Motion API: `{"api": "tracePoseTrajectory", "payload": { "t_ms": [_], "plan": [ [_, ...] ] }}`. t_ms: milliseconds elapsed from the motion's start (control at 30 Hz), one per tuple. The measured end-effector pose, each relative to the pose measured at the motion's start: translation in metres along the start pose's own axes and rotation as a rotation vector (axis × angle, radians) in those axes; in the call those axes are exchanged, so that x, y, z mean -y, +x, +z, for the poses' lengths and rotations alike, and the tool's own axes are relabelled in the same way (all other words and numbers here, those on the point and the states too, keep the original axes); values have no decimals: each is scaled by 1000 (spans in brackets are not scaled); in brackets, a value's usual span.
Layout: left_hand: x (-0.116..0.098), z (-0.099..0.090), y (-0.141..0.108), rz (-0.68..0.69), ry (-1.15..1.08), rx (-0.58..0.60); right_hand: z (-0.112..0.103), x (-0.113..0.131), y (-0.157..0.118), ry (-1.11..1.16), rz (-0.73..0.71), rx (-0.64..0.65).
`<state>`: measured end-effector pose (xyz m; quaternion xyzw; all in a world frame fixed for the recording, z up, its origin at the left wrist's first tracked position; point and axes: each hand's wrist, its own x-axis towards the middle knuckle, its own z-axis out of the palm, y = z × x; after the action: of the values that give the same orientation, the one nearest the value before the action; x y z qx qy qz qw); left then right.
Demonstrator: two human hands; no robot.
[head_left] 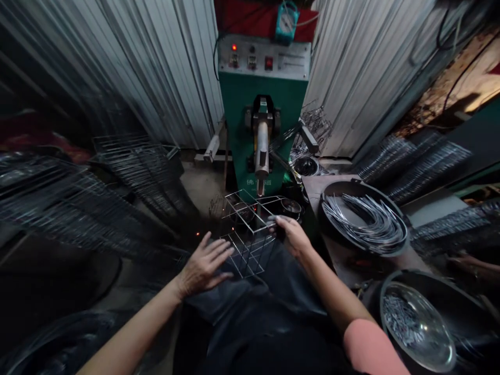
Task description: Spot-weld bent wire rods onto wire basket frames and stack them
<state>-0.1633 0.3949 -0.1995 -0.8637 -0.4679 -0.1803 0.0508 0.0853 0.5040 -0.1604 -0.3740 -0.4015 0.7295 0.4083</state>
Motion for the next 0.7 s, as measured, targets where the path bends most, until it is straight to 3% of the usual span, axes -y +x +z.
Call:
{"api": "tracePoseTrajectory", "payload": {
  "t_ms": [100, 233, 367, 433, 500, 567, 600, 700],
  "plan": [
    [-14, 29, -33, 103, 54, 121, 9, 25, 3, 56, 78, 59],
    [-35, 62, -41, 128, 120, 0, 23, 34, -1, 75, 134, 108],
    [-42, 74, -47, 231, 29, -55, 26, 23, -9, 40, 185, 168],
    [-37, 77, -49, 282, -18, -41, 18, 23, -13, -135, 140, 227],
    [-32, 77, -50, 317, -55, -61, -5, 30, -23, -562, 50, 118],
    [-29, 76, -49, 315, -76, -110, -46, 40, -43, -1055, 27, -192],
    [-29, 75, -49, 305, -80, -130, -72, 45, -58, -1213, 78, -369],
    [-29, 73, -50, 267, -89, -160, -162, 50, -115, -1353, 327, -738]
  ]
}}
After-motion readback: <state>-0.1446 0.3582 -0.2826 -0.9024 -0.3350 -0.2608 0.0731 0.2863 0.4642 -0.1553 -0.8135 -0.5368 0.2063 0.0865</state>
